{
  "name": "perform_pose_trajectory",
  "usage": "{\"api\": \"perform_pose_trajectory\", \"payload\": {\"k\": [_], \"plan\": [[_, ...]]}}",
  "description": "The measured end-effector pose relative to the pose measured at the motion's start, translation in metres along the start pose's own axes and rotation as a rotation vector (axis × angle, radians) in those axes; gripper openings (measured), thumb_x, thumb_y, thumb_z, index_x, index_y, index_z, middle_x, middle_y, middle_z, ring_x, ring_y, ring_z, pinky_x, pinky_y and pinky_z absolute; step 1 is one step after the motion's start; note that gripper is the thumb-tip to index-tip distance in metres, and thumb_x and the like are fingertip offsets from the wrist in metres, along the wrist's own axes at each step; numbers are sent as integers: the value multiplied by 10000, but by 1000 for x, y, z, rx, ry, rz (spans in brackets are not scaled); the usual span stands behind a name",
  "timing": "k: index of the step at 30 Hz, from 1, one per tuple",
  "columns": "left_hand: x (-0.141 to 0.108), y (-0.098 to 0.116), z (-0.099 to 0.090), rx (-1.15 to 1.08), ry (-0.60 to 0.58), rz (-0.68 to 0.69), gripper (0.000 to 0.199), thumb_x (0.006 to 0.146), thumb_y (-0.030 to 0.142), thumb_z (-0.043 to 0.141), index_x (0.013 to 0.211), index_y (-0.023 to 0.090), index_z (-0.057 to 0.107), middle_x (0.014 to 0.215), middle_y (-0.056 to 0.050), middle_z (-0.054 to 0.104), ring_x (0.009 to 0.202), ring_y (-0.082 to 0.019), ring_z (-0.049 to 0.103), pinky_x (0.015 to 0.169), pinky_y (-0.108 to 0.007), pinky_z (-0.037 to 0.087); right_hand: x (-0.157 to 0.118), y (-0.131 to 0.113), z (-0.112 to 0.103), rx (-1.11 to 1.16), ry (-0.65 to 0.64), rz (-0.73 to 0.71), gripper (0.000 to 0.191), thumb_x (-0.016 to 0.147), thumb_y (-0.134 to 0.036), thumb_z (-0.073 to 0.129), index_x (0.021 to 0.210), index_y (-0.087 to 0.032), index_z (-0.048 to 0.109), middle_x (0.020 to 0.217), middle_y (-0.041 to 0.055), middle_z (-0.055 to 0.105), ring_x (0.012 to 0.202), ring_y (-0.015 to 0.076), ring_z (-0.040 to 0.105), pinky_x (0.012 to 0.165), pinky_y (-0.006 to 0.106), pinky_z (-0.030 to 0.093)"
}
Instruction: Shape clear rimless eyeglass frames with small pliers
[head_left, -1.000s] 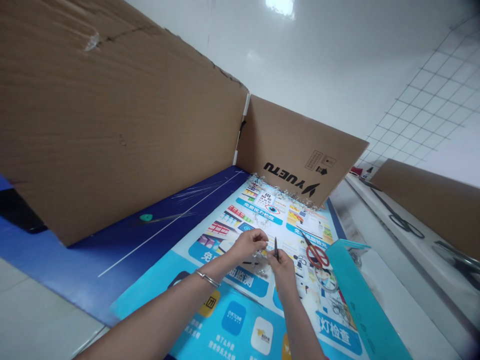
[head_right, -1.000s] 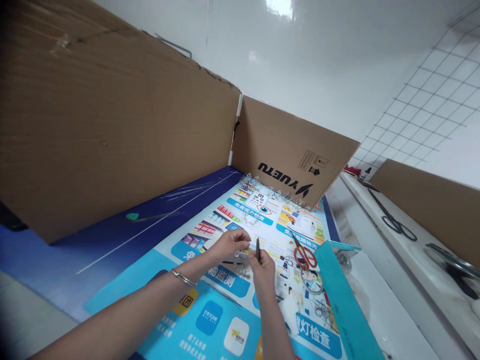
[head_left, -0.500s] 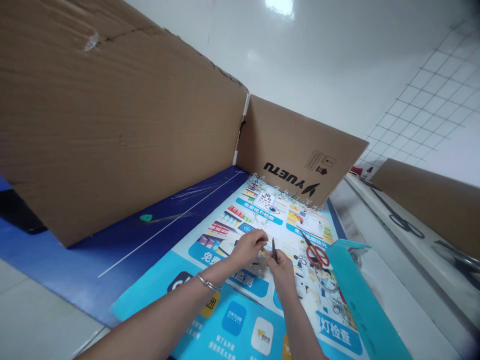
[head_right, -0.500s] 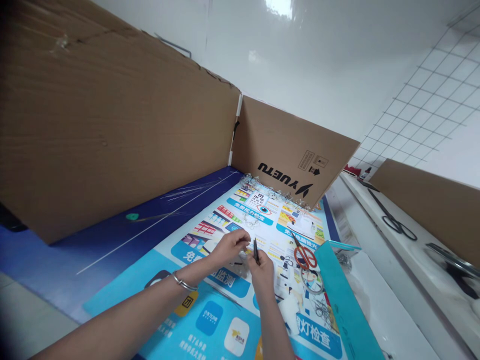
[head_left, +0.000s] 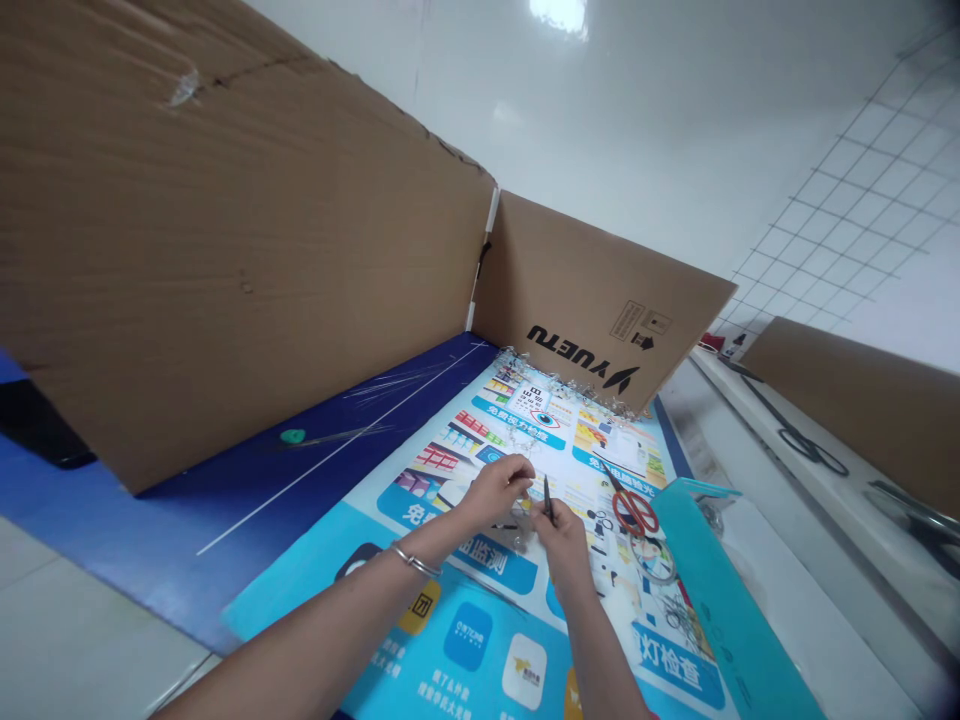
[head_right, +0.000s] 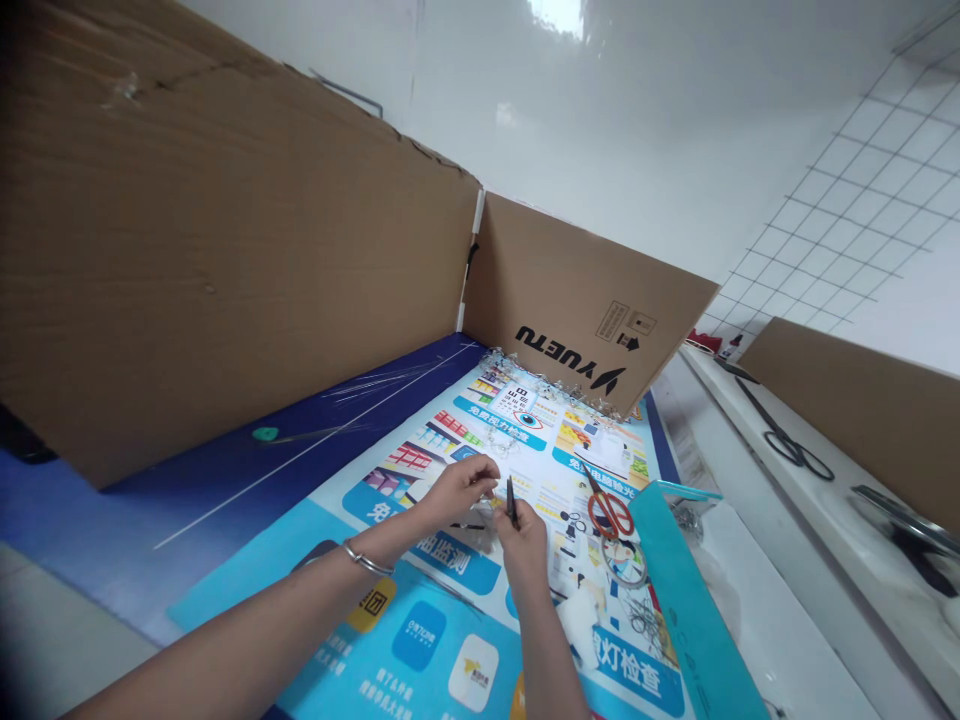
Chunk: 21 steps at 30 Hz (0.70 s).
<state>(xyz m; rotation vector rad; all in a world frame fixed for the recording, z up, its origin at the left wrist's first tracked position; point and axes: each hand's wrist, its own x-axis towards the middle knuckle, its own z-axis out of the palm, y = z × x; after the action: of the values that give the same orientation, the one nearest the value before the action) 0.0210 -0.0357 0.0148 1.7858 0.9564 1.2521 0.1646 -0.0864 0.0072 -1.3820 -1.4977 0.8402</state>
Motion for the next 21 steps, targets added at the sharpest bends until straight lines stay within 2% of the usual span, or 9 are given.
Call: {"api": "perform_pose_trajectory", "payload": {"k": [5,8,12,17,21], "plan": [[-1,3,-4,134,-77,125,165,699,81,463,766,188,569,766,5,582,753,-128,535,699,-231,401,0,3,-1,-33,19,-29,198,751,-348,495,745,-162,563,609,-32,479,593,104,405,544,201,313],[0,2,-3,66,-105,90,144,699,85,461,754,180,555,744,8,575,721,-122,543,668,-222,410,1,4,-2,-17,23,-31,194,748,-347,499,729,-163,558,607,-35,484,591,103,410,551,203,317],[0,-1,0,-65,-61,-4,92,736,127,443,766,173,516,694,20,543,618,-102,543,591,-208,417,1,2,-1,16,-19,-12,190,750,-344,497,718,-164,550,598,-39,479,578,99,400,534,201,313],[1,1,-1,5,45,41,92,740,124,449,741,174,526,698,20,529,627,-98,524,623,-216,413,1,0,-2,-6,-120,-21,212,751,-359,501,748,-162,578,632,-22,530,607,116,443,558,210,338],[4,1,-7,-15,116,59,96,753,125,440,757,170,525,704,20,518,599,-85,518,610,-211,415,4,-4,-9,-96,-69,-43,286,745,-408,504,871,-178,619,764,9,605,710,157,510,651,243,383]]}}
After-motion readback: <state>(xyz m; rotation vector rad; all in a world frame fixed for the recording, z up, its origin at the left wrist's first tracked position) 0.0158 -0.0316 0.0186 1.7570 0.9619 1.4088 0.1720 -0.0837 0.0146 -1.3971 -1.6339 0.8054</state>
